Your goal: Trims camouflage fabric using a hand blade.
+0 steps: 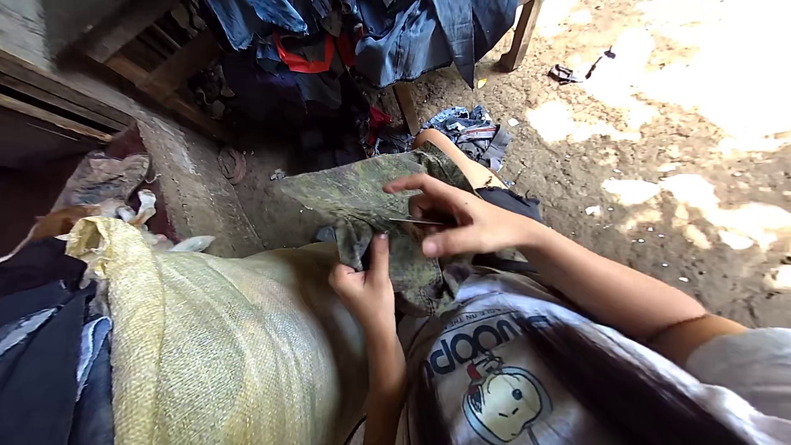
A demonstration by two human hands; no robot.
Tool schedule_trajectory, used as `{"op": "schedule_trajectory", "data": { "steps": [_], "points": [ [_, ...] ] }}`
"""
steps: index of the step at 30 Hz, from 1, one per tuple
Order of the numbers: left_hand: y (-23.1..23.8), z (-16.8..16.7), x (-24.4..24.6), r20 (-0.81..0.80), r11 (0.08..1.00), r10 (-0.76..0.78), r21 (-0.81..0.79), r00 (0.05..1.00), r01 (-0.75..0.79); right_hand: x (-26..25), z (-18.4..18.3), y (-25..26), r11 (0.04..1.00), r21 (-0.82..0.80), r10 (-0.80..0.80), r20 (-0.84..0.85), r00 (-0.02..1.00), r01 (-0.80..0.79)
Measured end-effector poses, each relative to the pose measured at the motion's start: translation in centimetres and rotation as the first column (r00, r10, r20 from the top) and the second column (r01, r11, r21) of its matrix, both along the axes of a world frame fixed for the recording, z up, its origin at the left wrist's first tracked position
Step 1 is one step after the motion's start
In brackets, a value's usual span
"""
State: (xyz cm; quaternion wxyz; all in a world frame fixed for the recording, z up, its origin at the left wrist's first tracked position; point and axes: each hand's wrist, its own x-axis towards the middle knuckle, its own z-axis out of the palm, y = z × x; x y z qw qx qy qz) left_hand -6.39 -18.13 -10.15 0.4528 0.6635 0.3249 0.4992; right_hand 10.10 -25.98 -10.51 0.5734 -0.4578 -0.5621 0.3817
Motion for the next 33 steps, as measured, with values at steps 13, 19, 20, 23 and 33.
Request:
{"op": "schedule_trajectory", "data": {
  "steps": [13,19,20,23,33],
  "points": [
    [-1.5,-0.9,0.7,-0.042,0.984,-0.075,-0.166,0.996,0.067,-0.4,-2.2,-4.7,0.932,-0.109,-0.286,0.364,0.886,0.345],
    [-2.2,-1.4,0.9,0.063,0.981,-0.081,-0.170,0.995,0.090,-2.0,-1.6,-3.8,0.922,0.144,-0.380,0.521,0.764,0.360],
    [-2.4,-1.3,1.0,0.073,0.980,-0.081,-0.175,0.994,0.093,-2.1,-1.8,-3.7,0.921,0.149,-0.382,0.517,0.766,0.359],
    [-2.5,-1.2,0.9,0.075,0.977,-0.083,-0.193,0.994,0.096,-2.1,-2.2,-3.5,0.913,0.169,-0.404,0.500,0.766,0.371],
    [-3.2,-0.9,1.1,0.106,0.948,-0.104,-0.289,0.989,0.131,-2.8,-3.7,-3.4,0.851,0.242,-0.522,0.472,0.710,0.466]
  ]
}}
